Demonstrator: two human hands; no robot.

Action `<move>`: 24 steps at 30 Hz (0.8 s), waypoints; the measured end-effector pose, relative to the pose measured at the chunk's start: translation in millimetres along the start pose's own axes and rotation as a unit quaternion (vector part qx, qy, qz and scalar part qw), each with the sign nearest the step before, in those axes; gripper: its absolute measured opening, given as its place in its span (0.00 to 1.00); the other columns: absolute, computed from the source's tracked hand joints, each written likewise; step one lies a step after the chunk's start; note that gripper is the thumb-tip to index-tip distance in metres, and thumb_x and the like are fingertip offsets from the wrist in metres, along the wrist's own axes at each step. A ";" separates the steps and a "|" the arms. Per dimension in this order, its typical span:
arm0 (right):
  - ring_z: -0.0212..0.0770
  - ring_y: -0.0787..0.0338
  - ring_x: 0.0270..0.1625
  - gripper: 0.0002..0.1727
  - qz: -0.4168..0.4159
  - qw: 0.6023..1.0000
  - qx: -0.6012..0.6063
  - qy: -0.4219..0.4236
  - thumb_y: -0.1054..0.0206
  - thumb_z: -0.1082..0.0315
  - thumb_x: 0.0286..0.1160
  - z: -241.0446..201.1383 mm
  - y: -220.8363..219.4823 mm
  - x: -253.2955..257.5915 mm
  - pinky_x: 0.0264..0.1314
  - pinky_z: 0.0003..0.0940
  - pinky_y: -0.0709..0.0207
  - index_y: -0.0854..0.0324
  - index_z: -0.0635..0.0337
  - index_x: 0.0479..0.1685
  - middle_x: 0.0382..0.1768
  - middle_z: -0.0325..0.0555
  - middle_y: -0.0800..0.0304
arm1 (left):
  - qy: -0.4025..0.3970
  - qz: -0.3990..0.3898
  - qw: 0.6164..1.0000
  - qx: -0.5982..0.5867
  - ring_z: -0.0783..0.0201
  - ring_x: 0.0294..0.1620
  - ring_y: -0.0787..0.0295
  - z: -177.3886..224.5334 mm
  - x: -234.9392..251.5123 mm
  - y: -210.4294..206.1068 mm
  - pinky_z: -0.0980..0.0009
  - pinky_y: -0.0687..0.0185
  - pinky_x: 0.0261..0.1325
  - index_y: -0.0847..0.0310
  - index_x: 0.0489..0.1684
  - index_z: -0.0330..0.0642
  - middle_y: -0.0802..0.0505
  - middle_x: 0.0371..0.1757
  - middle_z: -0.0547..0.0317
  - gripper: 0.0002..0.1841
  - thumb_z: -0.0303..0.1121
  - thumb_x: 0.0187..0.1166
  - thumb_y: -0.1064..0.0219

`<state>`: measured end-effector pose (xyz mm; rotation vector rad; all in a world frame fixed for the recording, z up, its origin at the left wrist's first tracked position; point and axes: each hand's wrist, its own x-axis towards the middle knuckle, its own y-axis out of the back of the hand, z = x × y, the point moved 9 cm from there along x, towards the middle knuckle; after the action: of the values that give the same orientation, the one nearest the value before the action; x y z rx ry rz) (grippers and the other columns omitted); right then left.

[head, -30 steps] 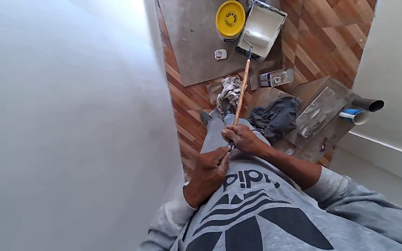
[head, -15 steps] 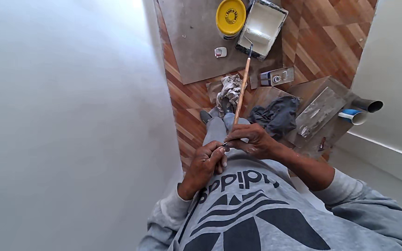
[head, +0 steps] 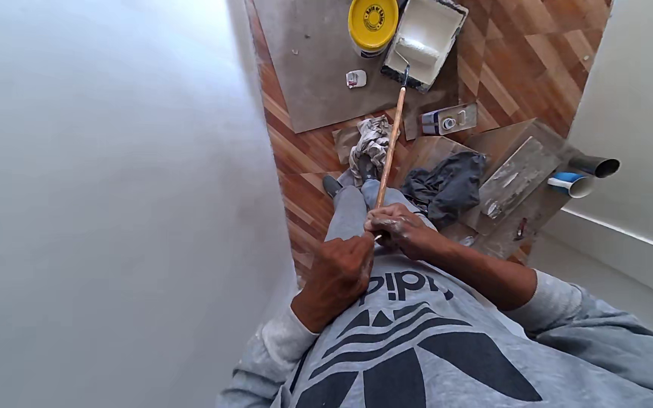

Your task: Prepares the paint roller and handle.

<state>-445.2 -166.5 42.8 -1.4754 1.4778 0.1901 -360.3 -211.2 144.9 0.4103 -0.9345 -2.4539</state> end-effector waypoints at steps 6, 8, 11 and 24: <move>0.33 0.13 0.31 0.18 -0.061 0.995 0.023 0.079 0.50 0.61 0.91 -15.2 5.3 0.9 0.40 0.30 0.15 0.17 0.61 0.39 0.28 0.41 0.13 | 0.095 -0.013 0.983 -0.158 0.68 0.28 0.14 -21.9 -2.2 -0.5 0.72 0.16 0.35 0.12 0.45 0.33 0.10 0.28 0.55 0.14 0.32 0.89 0.43; 0.37 0.10 0.37 0.14 -0.100 0.987 -0.024 0.126 0.43 0.65 0.87 -24.1 6.9 -4.4 0.48 0.35 0.13 0.15 0.65 0.48 0.35 0.46 0.09 | 0.114 -0.015 0.978 -0.174 0.69 0.27 0.14 -27.8 -4.7 -2.4 0.72 0.15 0.34 0.12 0.46 0.33 0.11 0.27 0.56 0.14 0.32 0.90 0.44; 0.31 0.11 0.34 0.09 -0.094 0.968 -0.158 0.170 0.35 0.69 0.84 -36.1 5.6 -13.7 0.42 0.27 0.14 0.12 0.65 0.48 0.35 0.42 0.08 | 0.139 -0.021 0.979 -0.146 0.70 0.27 0.14 -36.8 -7.3 -5.5 0.72 0.15 0.34 0.13 0.46 0.36 0.10 0.28 0.58 0.15 0.34 0.91 0.45; 0.23 0.20 0.24 0.07 0.035 0.897 -0.372 0.238 0.33 0.70 0.75 -56.6 0.6 -15.8 0.27 0.20 0.24 0.08 0.59 0.36 0.25 0.34 0.12 | 0.190 -0.065 0.970 -0.139 0.68 0.32 0.13 -51.1 -1.8 -8.2 0.69 0.15 0.39 0.11 0.53 0.38 0.09 0.34 0.61 0.18 0.30 0.84 0.50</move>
<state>-478.6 -195.7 81.4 -2.1909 1.9785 0.5118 -339.3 -232.4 102.6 0.8248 -0.4096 -2.4497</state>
